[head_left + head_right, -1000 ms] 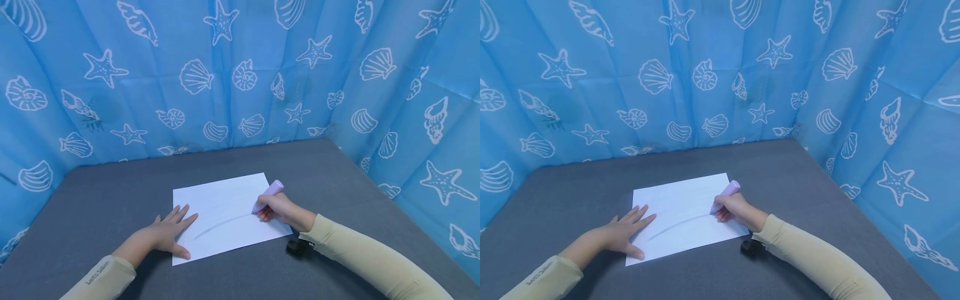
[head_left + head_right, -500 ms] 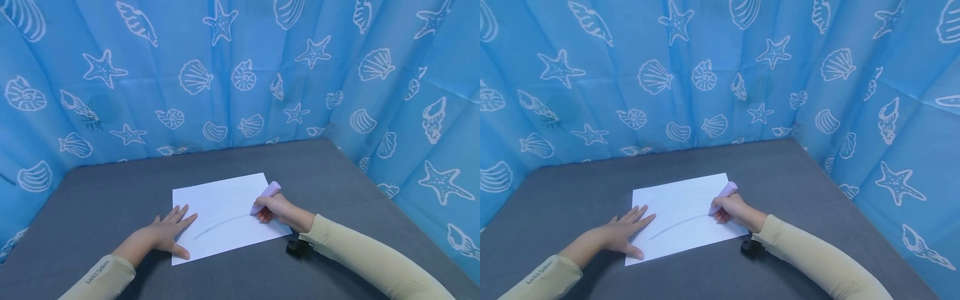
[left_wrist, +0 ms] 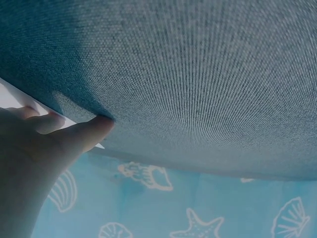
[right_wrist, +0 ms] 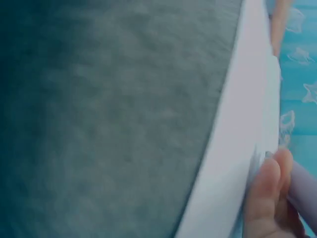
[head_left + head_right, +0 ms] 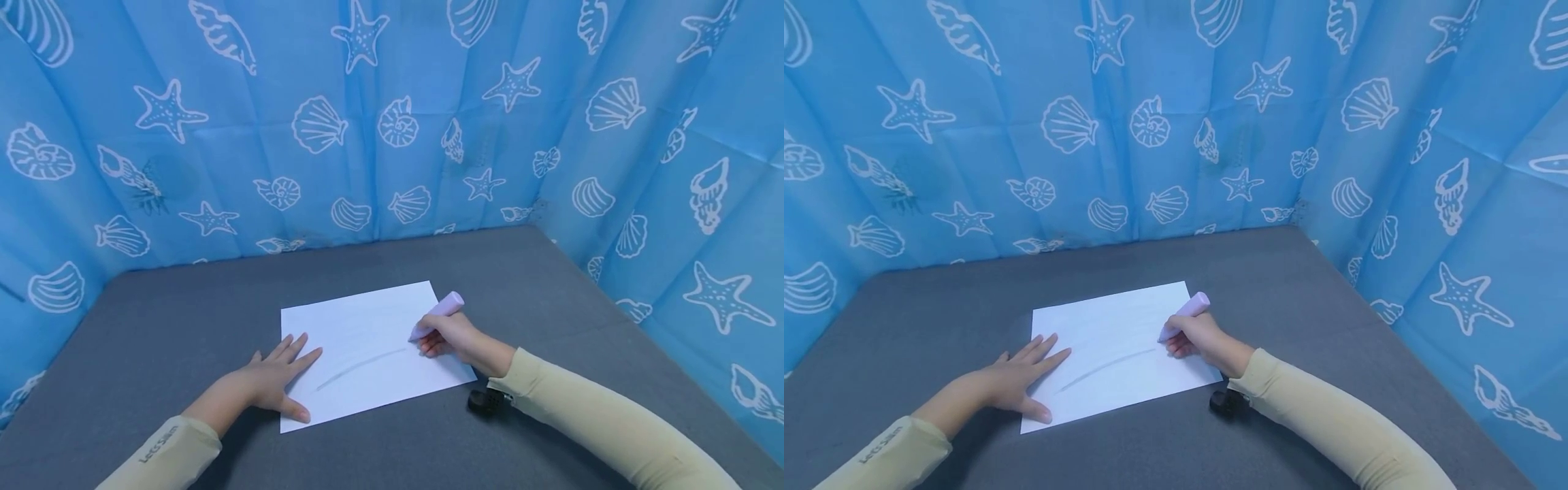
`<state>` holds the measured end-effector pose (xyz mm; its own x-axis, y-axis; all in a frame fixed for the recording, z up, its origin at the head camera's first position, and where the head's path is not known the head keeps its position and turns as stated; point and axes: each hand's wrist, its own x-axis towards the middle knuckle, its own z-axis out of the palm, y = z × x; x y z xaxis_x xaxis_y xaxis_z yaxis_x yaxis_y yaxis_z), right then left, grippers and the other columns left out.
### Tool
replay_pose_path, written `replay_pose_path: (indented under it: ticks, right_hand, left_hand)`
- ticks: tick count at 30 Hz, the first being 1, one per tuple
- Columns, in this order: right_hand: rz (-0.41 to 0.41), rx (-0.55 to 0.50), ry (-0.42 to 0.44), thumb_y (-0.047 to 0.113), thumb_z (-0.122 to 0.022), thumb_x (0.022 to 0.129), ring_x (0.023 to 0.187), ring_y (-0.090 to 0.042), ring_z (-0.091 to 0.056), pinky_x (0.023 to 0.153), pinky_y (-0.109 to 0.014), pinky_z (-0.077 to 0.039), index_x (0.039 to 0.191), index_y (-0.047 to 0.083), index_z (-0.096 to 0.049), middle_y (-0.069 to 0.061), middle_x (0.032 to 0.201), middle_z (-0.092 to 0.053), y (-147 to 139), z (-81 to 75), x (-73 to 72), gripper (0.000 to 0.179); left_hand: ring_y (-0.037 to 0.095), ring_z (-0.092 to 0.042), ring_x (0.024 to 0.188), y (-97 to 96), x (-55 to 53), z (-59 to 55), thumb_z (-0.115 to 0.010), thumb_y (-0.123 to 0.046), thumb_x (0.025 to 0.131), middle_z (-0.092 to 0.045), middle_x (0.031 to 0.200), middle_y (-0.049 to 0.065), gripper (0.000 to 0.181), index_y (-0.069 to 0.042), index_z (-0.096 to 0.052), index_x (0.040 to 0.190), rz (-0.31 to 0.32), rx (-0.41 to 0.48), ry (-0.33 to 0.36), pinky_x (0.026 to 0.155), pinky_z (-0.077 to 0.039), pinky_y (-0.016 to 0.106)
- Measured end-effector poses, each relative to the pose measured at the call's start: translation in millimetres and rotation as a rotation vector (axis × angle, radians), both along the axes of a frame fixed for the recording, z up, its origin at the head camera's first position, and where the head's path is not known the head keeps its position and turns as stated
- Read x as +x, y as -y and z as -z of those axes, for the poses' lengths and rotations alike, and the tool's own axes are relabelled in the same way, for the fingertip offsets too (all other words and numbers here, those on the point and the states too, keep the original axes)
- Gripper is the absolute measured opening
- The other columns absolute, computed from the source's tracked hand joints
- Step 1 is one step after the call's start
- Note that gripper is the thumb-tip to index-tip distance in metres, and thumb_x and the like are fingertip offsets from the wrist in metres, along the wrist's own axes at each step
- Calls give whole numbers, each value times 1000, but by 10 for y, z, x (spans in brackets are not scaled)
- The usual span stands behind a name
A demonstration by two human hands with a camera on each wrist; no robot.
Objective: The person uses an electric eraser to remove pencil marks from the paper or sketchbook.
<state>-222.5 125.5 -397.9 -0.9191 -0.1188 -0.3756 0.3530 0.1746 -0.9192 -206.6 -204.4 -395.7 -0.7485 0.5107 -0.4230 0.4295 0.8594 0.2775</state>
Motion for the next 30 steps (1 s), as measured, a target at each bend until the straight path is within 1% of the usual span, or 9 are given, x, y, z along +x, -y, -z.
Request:
replay_pose_path:
  ticks: [3,5,10,16,19,24,30]
  right_hand:
    - [1,-22,6,11,-55,90,55,-13,-61,56,-25,-54,96,-11,-62,-11,67,-64,-9,-13,9,25]
    - [-4,-6,6,11,-55,88,54,-13,-60,55,-25,-53,95,-11,-62,-10,67,-63,-1,-26,16,24]
    - [31,38,2,11,-58,84,51,-13,-56,51,-23,-49,88,-8,-63,-9,62,-59,45,-39,5,20]
    - [54,62,4,11,-59,84,49,-13,-56,49,-23,-48,87,-7,-63,-8,61,-58,70,-3,-12,19]
    - [33,80,9,11,-60,84,49,-12,-55,49,-22,-47,85,-6,-64,-8,61,-58,79,18,-11,18]
    - [5,74,4,12,-60,85,50,-12,-56,50,-22,-48,86,-6,-64,-8,62,-59,100,13,-2,18]
    - [8,81,2,12,-61,86,50,-12,-56,50,-22,-48,87,-6,-64,-8,62,-59,104,-5,1,18]
  left_hand:
    - [42,-1,146,-8,-3,-2,-74,-66,69,-4,162,16,111,-16,-24,155,1,6,-6,101,-10,76]
    - [42,-1,146,-16,-5,-5,-74,-66,69,-4,162,16,111,-16,-25,155,3,10,-12,101,-10,76]
    - [42,-1,146,-19,-8,-2,-75,-66,68,-5,162,17,112,-16,-25,155,1,19,-16,101,-10,77]
    - [42,-1,146,-7,0,-2,-75,-66,69,-5,162,17,111,-16,-25,155,0,15,-6,101,-10,76]
    - [42,-1,146,-2,4,-3,-75,-65,69,-5,162,17,111,-15,-25,155,2,16,-3,101,-10,76]
    - [42,-1,146,10,11,-1,-75,-64,69,-5,162,17,111,-15,-25,155,-1,19,-4,101,-10,76]
    - [42,-1,146,10,6,6,-76,-64,69,-5,161,17,111,-15,-26,154,5,25,-18,101,-11,77]
